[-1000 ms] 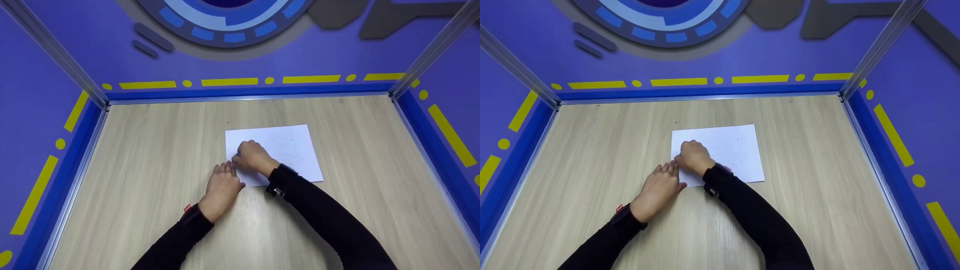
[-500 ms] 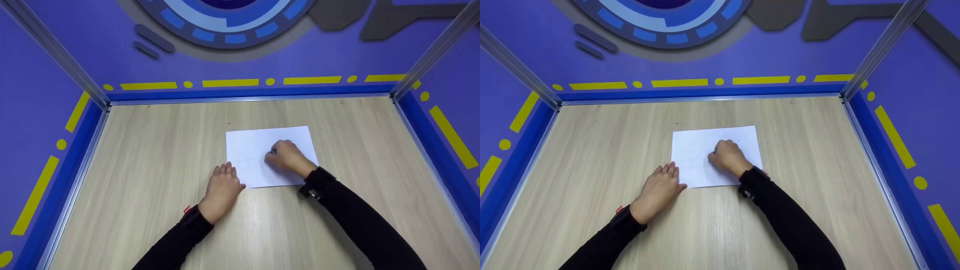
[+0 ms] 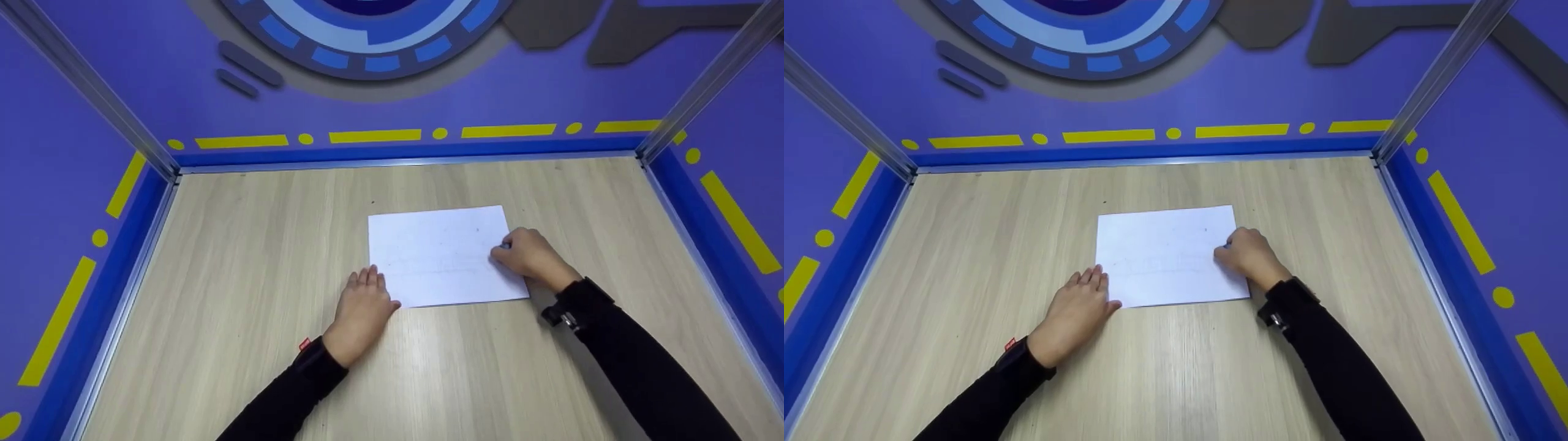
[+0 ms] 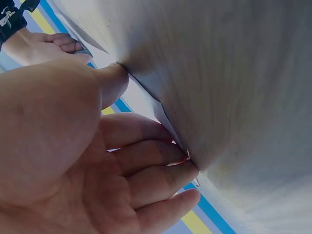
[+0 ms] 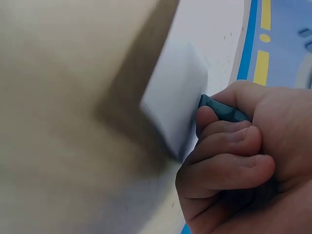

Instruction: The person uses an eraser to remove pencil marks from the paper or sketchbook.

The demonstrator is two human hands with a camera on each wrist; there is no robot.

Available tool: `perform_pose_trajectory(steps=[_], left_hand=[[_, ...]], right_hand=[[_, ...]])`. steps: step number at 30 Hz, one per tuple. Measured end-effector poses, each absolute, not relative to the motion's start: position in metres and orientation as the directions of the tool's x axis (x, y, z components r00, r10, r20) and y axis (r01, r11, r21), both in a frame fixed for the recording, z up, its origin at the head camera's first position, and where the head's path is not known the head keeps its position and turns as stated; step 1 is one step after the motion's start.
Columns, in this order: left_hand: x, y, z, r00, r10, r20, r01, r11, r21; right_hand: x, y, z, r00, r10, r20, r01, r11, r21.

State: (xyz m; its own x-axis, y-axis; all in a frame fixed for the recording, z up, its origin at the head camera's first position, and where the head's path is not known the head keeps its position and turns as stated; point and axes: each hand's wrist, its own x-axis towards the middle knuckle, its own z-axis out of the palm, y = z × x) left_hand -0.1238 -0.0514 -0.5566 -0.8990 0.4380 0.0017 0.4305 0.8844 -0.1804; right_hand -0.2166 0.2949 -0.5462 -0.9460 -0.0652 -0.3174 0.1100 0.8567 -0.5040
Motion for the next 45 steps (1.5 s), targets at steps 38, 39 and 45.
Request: perform_pose_trajectory(steps=[38,39,45], left_hand=[[-0.124,-0.052,-0.558,-0.896,0.443,0.029,0.431,0.883,-0.184],[-0.124,-0.051,-0.558,-0.894,0.446,0.037,0.432,0.882,-0.188],[-0.123,-0.051,-0.559,-0.887,0.455,0.083,0.433,0.88,-0.196]], right_hand=[[-0.224,0.135,-0.54,-0.928,-0.325,-0.181,-0.174,0.81,-0.56],[-0.224,0.126,-0.54,-0.926,-0.33,-0.182,-0.18,0.812,-0.556],[-0.226,0.098,-0.556,-0.922,-0.327,-0.206,-0.19,0.847,-0.496]])
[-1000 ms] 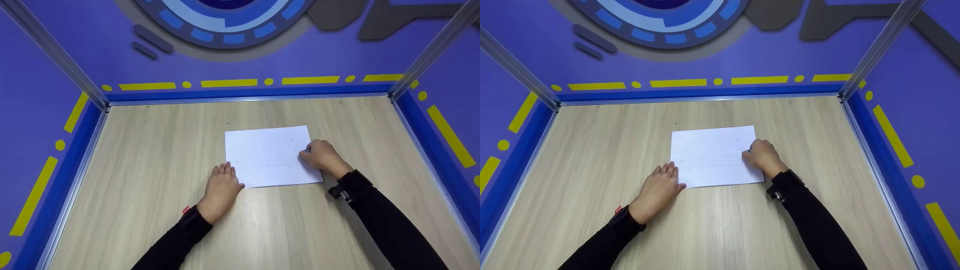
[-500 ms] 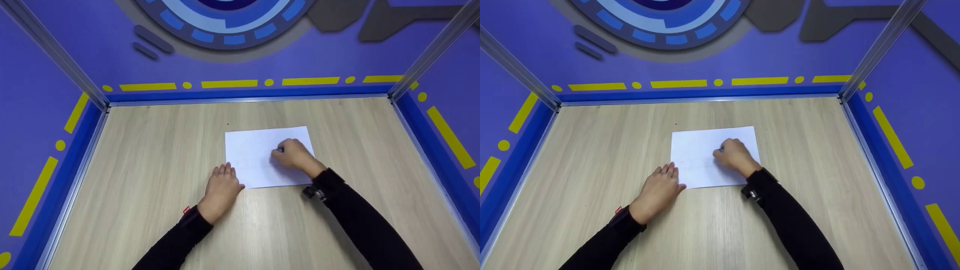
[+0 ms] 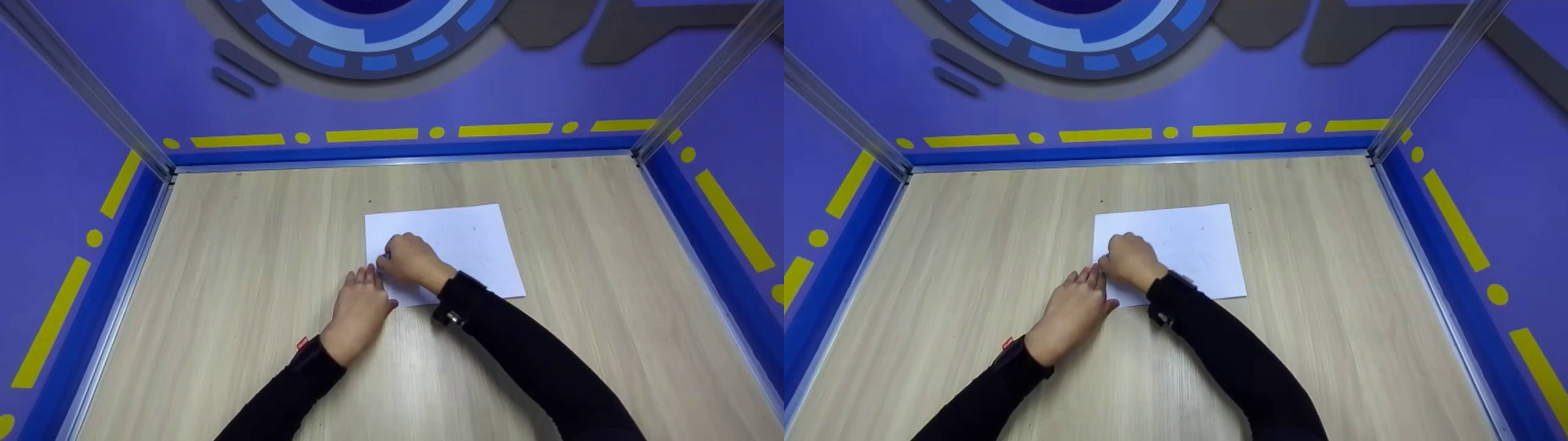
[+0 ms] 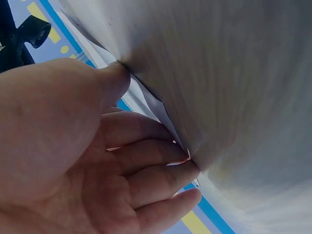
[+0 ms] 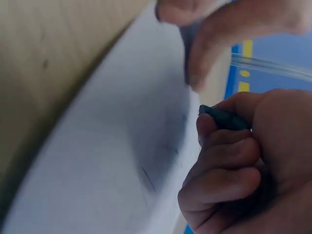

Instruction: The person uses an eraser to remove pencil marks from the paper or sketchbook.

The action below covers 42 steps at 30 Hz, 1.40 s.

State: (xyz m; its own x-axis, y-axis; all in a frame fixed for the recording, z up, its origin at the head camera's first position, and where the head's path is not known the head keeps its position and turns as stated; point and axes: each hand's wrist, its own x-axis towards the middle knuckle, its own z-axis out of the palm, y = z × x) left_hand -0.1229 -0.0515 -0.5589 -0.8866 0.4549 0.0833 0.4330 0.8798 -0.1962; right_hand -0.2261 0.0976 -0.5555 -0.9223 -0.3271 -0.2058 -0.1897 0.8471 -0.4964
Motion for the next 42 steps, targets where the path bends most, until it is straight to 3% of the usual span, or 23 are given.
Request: perform_pose_trajectory(steps=[13,27,42], left_hand=[[-0.125,-0.052,-0.555,-0.902,0.431,-0.022,0.429,0.888,-0.168],[-0.124,-0.052,-0.557,-0.899,0.439,-0.007,0.432,0.882,-0.189],[-0.125,-0.052,-0.558,-0.896,0.443,0.0,0.435,0.879,-0.197]], right_hand=[[-0.222,0.111,-0.55,-0.927,-0.24,-0.287,-0.085,0.882,-0.463],[-0.218,0.207,-0.551,-0.946,-0.204,-0.252,-0.034,0.835,-0.548],[-0.207,0.303,-0.551,-0.945,-0.062,-0.32,0.114,0.857,-0.502]])
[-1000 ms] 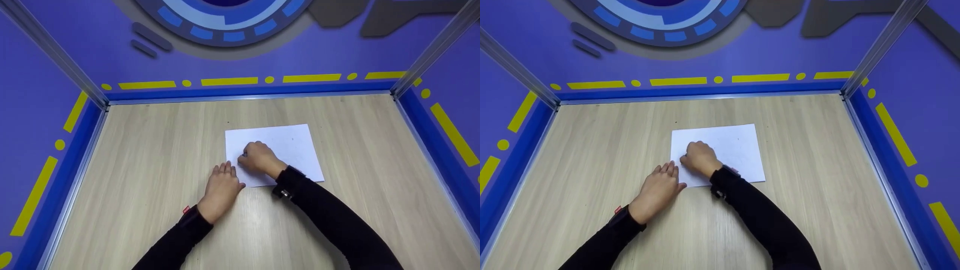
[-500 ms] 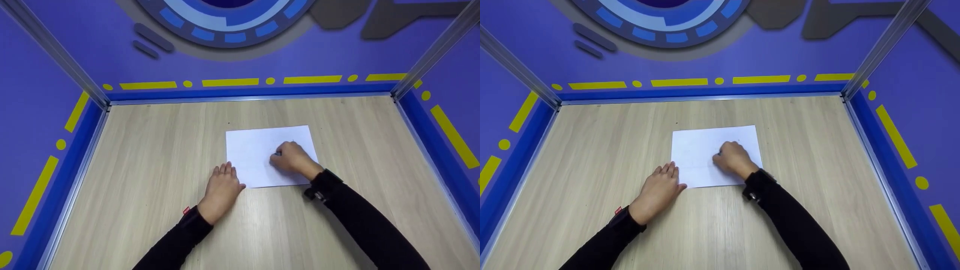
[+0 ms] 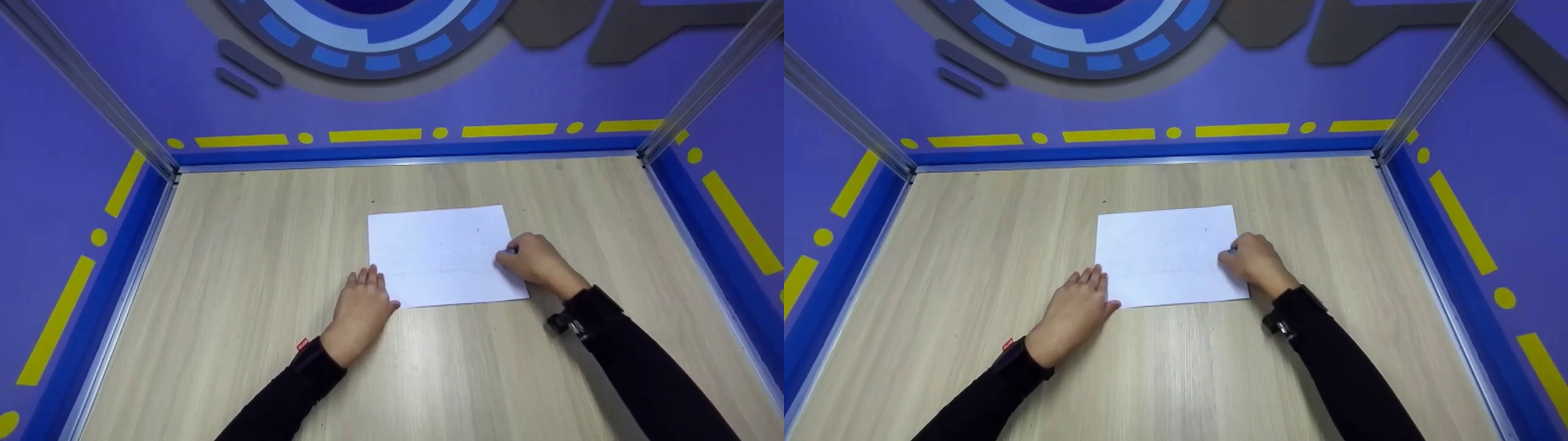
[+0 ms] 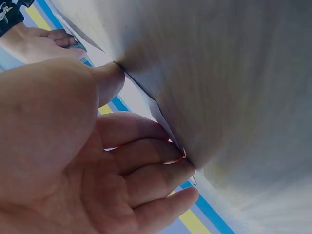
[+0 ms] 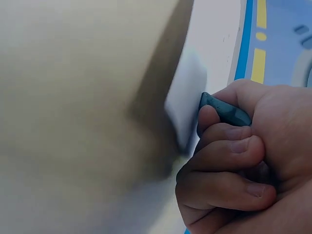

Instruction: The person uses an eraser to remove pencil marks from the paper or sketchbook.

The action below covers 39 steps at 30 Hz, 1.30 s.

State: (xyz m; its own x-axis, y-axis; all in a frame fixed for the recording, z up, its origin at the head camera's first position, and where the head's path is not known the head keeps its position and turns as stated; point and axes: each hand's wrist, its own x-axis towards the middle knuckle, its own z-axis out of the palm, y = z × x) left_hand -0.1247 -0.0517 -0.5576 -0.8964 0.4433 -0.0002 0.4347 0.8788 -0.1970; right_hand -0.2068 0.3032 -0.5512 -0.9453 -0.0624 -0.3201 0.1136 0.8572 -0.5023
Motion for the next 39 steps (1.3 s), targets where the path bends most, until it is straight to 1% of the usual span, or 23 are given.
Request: perform_pose_trajectory(steps=[7,15,18,21,26,31,35,39], left_hand=[[-0.124,-0.052,-0.557,-0.898,0.441,0.016,0.431,0.884,-0.179],[-0.124,-0.049,-0.559,-0.897,0.442,0.028,0.43,0.883,-0.187],[-0.125,-0.048,-0.559,-0.896,0.443,0.024,0.43,0.882,-0.194],[-0.125,-0.049,-0.559,-0.899,0.437,0.023,0.425,0.884,-0.194],[-0.124,-0.051,-0.559,-0.898,0.44,0.007,0.431,0.883,-0.186],[-0.124,-0.052,-0.557,-0.903,0.429,-0.014,0.425,0.89,-0.168],[-0.124,-0.052,-0.557,-0.9,0.435,0.001,0.429,0.888,-0.167],[-0.123,-0.052,-0.56,-0.892,0.449,0.051,0.435,0.883,-0.177]], right_hand=[[-0.205,0.306,-0.55,-0.952,-0.067,-0.299,0.094,0.866,-0.491],[-0.202,0.303,-0.548,-0.955,-0.039,-0.294,0.111,0.872,-0.477],[-0.201,0.299,-0.548,-0.96,-0.032,-0.278,0.117,0.858,-0.501],[-0.202,0.289,-0.55,-0.965,-0.055,-0.255,0.099,0.827,-0.554],[-0.209,0.251,-0.547,-0.969,-0.127,-0.214,0.026,0.802,-0.597],[-0.218,0.19,-0.543,-0.961,-0.216,-0.173,-0.074,0.804,-0.59],[-0.223,0.14,-0.543,-0.949,-0.248,-0.195,-0.1,0.823,-0.559],[-0.227,0.103,-0.542,-0.934,-0.284,-0.216,-0.131,0.837,-0.532]])
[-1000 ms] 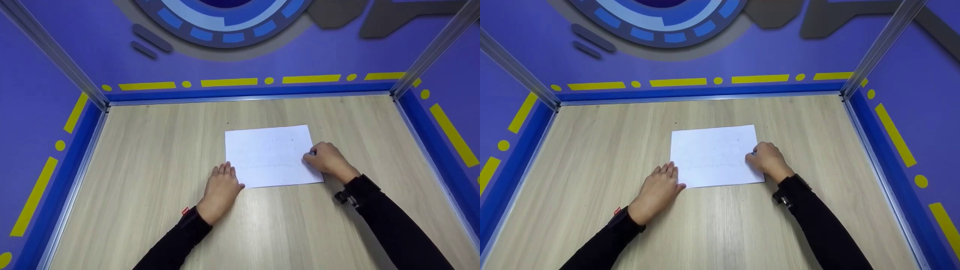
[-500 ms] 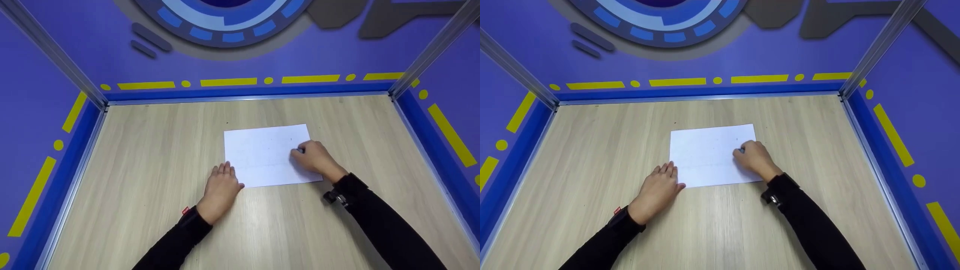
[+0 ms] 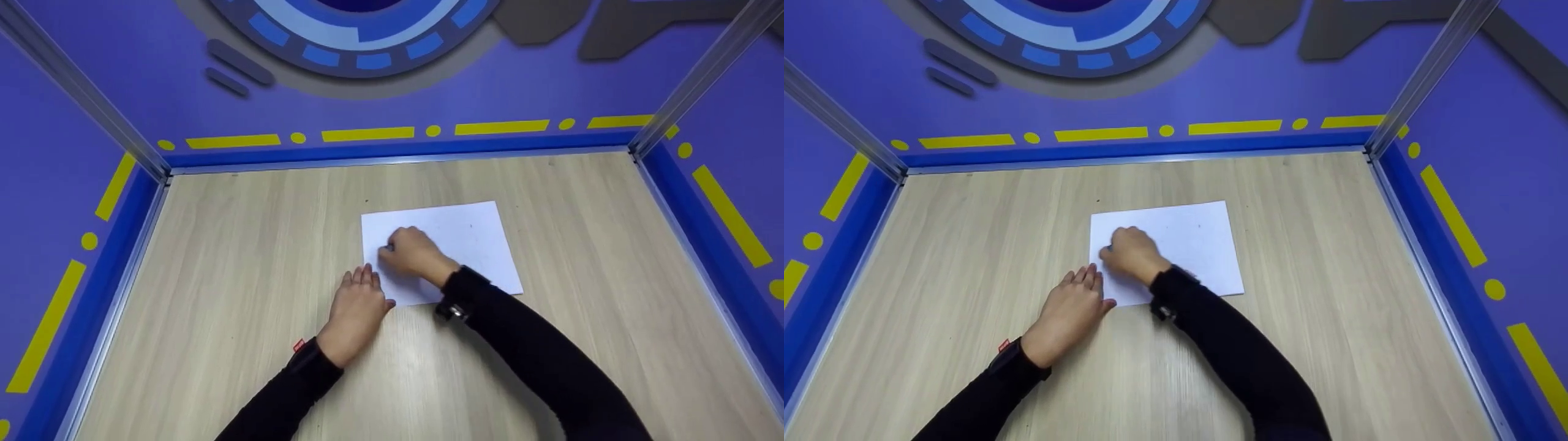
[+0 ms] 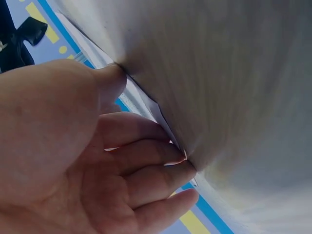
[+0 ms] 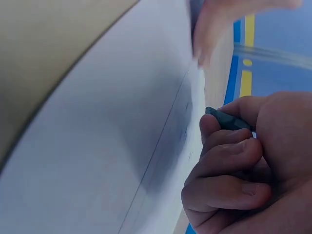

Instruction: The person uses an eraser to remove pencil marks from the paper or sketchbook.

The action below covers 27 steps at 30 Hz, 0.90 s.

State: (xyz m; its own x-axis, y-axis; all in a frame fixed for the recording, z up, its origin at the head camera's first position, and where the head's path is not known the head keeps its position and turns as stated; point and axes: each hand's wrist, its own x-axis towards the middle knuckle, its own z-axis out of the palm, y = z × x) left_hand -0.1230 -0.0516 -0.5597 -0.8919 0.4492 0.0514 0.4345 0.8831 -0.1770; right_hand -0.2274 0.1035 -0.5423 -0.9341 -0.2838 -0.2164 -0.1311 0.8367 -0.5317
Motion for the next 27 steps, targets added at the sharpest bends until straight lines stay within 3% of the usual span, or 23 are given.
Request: perform_pose_trajectory(steps=[9,27], left_hand=[[-0.124,-0.053,-0.561,-0.875,0.47,0.113,0.44,0.871,-0.216],[-0.126,-0.051,-0.555,-0.897,0.443,0.002,0.436,0.884,-0.166]], right_hand=[[-0.231,0.08,-0.548,-0.929,-0.257,-0.267,-0.114,0.883,-0.455],[-0.224,0.172,-0.554,-0.957,-0.164,-0.239,-0.017,0.854,-0.52]])
